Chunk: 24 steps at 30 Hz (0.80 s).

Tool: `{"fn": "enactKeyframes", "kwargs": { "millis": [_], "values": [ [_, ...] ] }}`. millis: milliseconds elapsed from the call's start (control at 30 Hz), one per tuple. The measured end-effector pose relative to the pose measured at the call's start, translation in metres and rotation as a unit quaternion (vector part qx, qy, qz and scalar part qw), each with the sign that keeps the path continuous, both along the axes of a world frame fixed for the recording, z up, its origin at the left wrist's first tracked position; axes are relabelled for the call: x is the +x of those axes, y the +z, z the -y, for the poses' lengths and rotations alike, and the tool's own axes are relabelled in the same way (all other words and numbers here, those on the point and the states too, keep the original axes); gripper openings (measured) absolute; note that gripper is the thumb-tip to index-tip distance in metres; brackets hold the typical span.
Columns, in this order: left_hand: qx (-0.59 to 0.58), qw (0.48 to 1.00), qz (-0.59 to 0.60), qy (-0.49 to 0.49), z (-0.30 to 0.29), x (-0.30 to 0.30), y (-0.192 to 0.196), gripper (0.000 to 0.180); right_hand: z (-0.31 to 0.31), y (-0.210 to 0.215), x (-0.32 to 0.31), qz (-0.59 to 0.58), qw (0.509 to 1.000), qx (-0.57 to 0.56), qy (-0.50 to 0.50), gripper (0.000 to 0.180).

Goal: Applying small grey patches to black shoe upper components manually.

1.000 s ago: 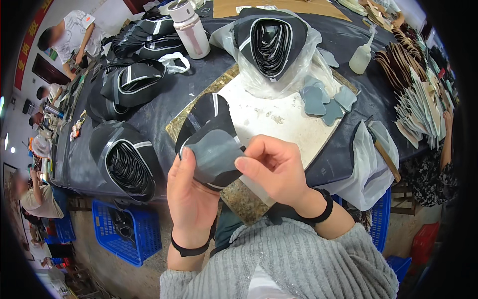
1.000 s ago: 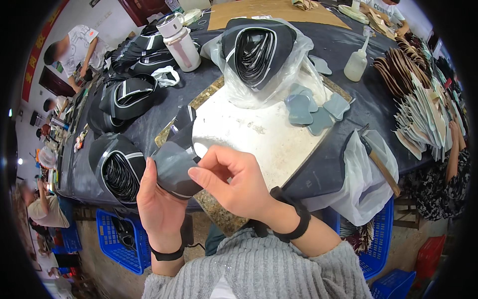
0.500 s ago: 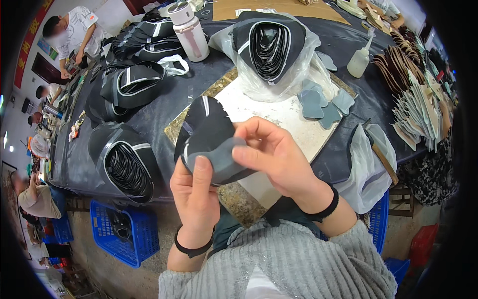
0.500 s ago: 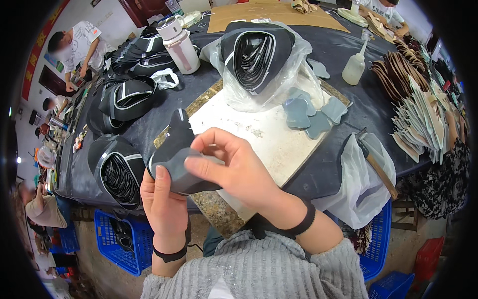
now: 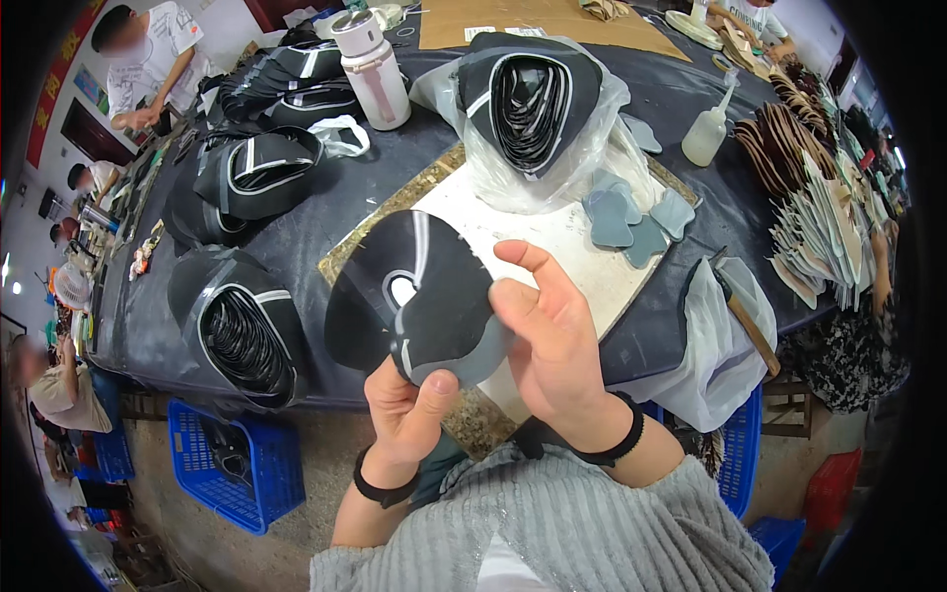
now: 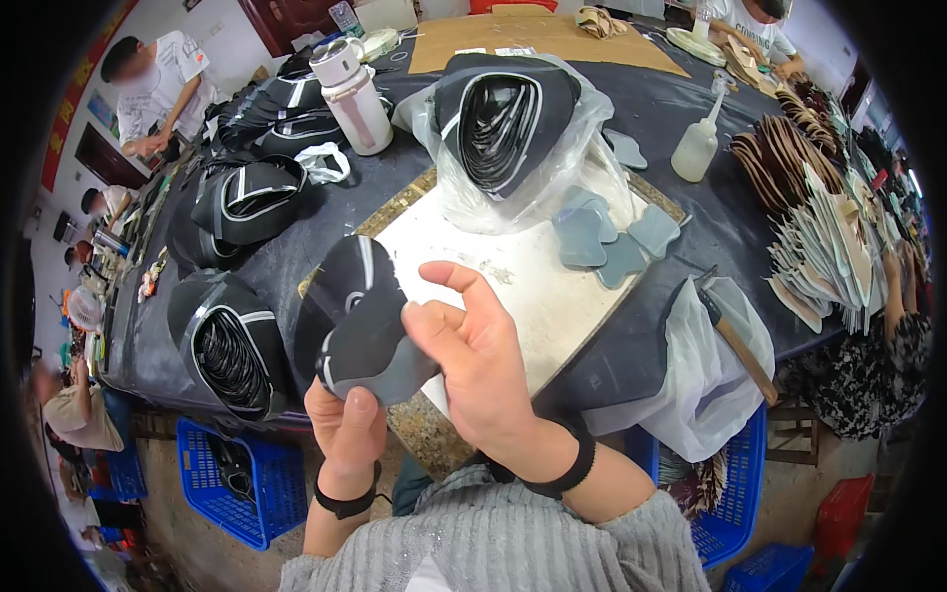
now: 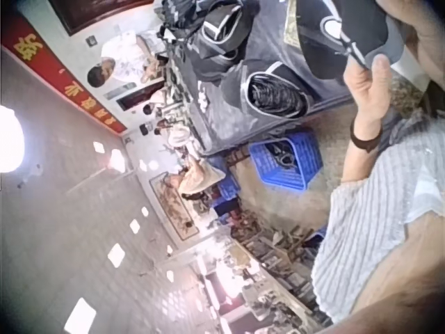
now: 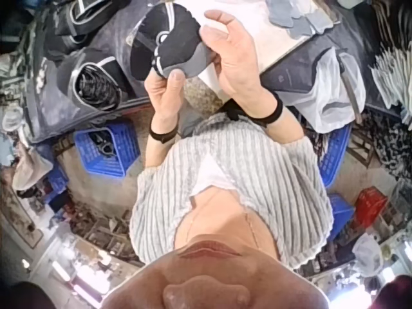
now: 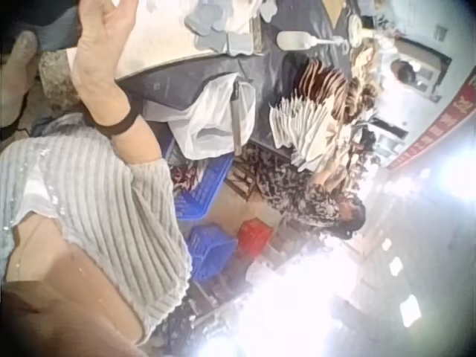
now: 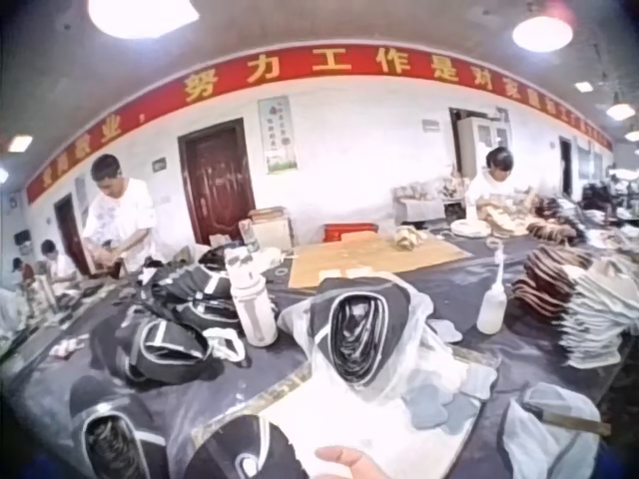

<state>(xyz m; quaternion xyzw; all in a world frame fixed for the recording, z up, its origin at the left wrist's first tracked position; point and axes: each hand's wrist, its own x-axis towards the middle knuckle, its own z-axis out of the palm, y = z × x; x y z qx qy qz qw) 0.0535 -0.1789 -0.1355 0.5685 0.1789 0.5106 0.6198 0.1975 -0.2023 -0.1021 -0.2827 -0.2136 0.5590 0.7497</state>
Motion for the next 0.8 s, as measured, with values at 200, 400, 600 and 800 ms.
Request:
{"fn": "enactKeyframes", "kwargs": {
  "millis": [200, 400, 600, 800],
  "values": [
    [-0.062, 0.997, 0.038, 0.028, -0.009, 0.004, 0.004, 0.037, 0.001, -0.014, 0.0, 0.194, 0.979, 0.016, 0.054, 0.018],
    [-0.19, 0.966, 0.083, 0.156, -0.016, 0.027, 0.027, 0.033, -0.008, -0.01, -0.01, 0.084, 0.994, -0.014, 0.072, 0.02],
    [-0.209, 0.958, 0.07, 0.186, -0.019, 0.024, 0.029, 0.035, -0.001, -0.029, -0.006, 0.225, 0.968, 0.023, 0.109, 0.03],
    [-0.142, 0.969, 0.023, 0.203, -0.021, 0.021, 0.027, 0.04, -0.001, -0.028, -0.009, 0.05, 0.99, -0.003, 0.128, 0.018]
  ]
}}
